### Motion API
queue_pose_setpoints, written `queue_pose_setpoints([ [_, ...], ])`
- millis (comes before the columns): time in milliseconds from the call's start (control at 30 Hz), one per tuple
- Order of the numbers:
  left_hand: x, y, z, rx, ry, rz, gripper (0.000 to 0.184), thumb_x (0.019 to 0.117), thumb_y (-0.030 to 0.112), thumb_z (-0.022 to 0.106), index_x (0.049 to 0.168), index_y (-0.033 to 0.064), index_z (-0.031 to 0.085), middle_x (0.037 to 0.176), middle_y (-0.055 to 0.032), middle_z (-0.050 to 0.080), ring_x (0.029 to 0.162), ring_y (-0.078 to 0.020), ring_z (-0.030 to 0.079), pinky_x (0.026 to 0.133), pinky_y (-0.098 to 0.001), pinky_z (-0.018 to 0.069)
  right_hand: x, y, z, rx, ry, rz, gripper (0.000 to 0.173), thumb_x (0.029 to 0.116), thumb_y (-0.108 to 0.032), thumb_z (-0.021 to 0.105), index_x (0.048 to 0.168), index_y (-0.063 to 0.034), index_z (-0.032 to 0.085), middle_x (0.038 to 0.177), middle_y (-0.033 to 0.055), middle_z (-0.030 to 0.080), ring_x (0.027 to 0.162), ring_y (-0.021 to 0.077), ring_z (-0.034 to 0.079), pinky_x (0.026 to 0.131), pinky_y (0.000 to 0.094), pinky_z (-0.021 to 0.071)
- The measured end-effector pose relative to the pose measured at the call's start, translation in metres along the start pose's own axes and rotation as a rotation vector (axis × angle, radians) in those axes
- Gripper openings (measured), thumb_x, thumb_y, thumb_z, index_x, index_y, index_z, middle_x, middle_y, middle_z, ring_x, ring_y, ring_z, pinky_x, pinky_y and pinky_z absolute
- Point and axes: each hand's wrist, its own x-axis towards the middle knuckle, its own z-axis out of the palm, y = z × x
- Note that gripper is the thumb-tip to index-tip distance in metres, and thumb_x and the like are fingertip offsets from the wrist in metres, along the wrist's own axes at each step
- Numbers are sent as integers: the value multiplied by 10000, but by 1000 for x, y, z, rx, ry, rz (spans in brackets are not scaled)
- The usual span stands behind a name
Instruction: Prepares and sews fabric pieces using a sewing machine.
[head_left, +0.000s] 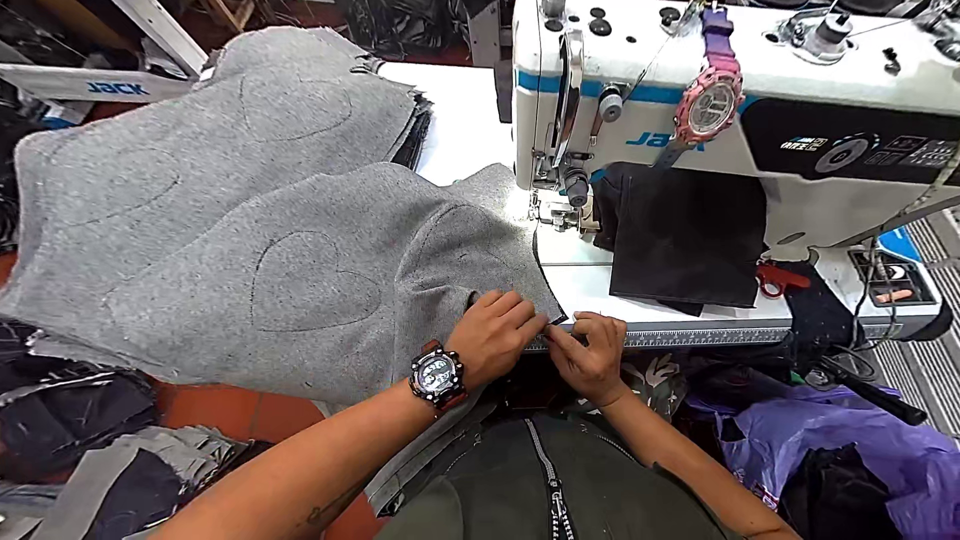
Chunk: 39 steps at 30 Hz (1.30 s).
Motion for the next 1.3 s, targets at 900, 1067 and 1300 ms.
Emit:
queue_pose_setpoints([
  [900,11,-38,2,-12,-113,-355,750,685,414,817,1342,95,642,1538,-162,512,1448,-439,427,1152,-651,338,52,4,-22,209,-359,-104,181,954,12,572,977,-19,749,969,125,724,919,267,689,802,392,565],
  [1067,22,-55,2,-86,-158,-210,630,703,261,782,1311,133,678,1466,-97,592,1374,-341,530,1099,-537,443,47,0,-16,209,-287,-28,180,952,3,589,971,-47,761,950,98,719,917,234,681,807,360,562],
  [1300,22,-45,-3,-105,-213,-209,634,765,425,738,1358,212,671,1492,-45,575,1211,-379,579,866,-541,504,44,3,-23,216,-360,44,191,965,14,573,999,-41,753,1156,109,743,1284,316,618,1064,433,523],
])
